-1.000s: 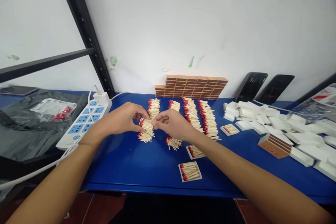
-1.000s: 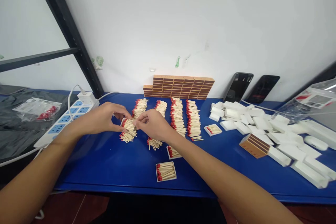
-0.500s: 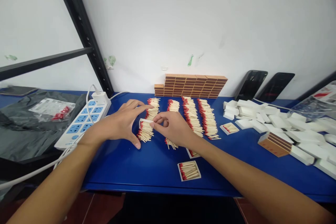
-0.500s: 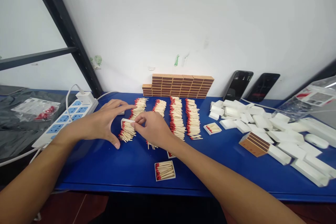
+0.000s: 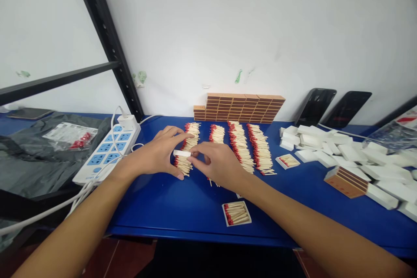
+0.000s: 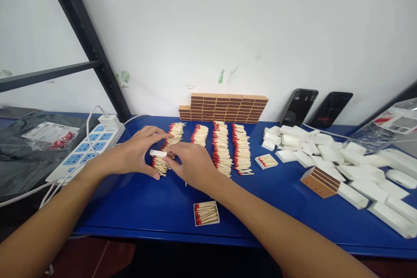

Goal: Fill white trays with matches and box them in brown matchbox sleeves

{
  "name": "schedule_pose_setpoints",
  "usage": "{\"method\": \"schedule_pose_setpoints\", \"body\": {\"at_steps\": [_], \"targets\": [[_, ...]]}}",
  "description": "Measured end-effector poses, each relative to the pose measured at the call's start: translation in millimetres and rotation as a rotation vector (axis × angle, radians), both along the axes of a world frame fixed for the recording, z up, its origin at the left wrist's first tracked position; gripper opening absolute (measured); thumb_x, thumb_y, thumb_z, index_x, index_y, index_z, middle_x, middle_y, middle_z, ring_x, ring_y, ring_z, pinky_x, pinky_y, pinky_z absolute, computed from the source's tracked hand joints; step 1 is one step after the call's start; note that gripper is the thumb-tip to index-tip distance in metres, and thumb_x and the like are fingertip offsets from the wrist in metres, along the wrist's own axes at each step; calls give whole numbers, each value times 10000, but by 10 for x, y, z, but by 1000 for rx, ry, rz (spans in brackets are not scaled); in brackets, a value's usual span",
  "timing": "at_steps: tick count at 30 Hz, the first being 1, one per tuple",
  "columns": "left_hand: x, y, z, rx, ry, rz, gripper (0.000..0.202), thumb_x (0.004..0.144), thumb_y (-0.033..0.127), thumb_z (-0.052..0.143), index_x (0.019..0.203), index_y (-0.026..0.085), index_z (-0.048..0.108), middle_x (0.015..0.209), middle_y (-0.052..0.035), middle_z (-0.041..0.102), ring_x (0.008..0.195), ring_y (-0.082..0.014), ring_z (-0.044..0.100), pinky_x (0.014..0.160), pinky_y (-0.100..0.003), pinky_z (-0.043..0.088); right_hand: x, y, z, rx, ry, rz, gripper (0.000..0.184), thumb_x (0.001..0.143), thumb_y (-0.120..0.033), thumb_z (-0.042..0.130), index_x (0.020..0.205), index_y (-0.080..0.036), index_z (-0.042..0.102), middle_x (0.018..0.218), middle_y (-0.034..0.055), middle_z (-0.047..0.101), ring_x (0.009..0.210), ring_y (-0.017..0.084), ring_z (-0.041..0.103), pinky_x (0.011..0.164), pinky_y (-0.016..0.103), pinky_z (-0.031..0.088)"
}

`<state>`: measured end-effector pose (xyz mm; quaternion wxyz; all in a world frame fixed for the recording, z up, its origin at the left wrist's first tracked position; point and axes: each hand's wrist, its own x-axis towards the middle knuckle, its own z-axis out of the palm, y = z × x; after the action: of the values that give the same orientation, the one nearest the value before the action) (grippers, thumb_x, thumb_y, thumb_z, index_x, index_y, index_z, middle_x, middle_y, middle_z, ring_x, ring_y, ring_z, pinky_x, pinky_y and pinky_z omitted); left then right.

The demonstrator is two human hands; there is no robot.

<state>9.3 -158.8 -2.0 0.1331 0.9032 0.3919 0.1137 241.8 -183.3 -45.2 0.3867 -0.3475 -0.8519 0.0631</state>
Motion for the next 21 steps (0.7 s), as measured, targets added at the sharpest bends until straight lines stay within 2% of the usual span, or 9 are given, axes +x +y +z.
{"method": "schedule_pose_setpoints", "body": {"at_steps": [3,6,12,15,17,19,21], "targets": [[-1,2,1,8,2,-4,1070,646,508,952,1561,342,422,1380,-88,500,1384,-350,410,1160,-505,396,23,8,-37,190,-100,13,104,995,-252,678,1000,-175,749,839,34,763,738,168,672,637,294,453],[5,0,5,15,0,-9,1065,649,511,949,1561,338,424,1382,-91,506,1376,-355,425,1160,-515,396,42,-2,-33,313,-169,15,190,1054,-283,588,1016,-179,743,872,49,767,806,182,687,661,306,477],[6,9,9,27,-12,-17,1082,633,521,955,1560,319,436,1374,-101,527,1366,-369,445,1154,-531,406,80,-19,22,390,-205,26,226,1079,-248,532,1078,-160,740,942,62,791,863,192,690,713,318,510],[8,6,12,28,-21,-38,1091,649,580,930,1573,317,413,1391,-110,532,1371,-377,450,1152,-550,413,110,6,66,353,-124,1,214,1064,-251,548,1075,-166,744,935,72,791,852,195,691,723,321,515],[21,-4,22,3,-30,-44,1141,642,649,911,1593,313,378,1449,-123,514,1399,-388,438,1157,-561,417,144,32,114,278,-6,-43,174,1025,-249,595,1039,-171,749,876,61,776,773,182,668,695,316,504],[45,-16,39,-7,-71,-26,1179,656,692,886,1620,313,323,1531,-135,477,1437,-388,420,1170,-558,416,189,58,174,143,127,-103,126,963,-252,654,987,-180,756,801,32,749,657,153,605,637,302,474],[76,-22,62,40,-150,29,1071,751,684,829,1619,308,325,1554,-135,482,1434,-362,448,1164,-536,432,233,76,235,-50,246,-159,119,914,-281,691,926,-187,763,743,12,722,586,130,545,580,285,434]]}}
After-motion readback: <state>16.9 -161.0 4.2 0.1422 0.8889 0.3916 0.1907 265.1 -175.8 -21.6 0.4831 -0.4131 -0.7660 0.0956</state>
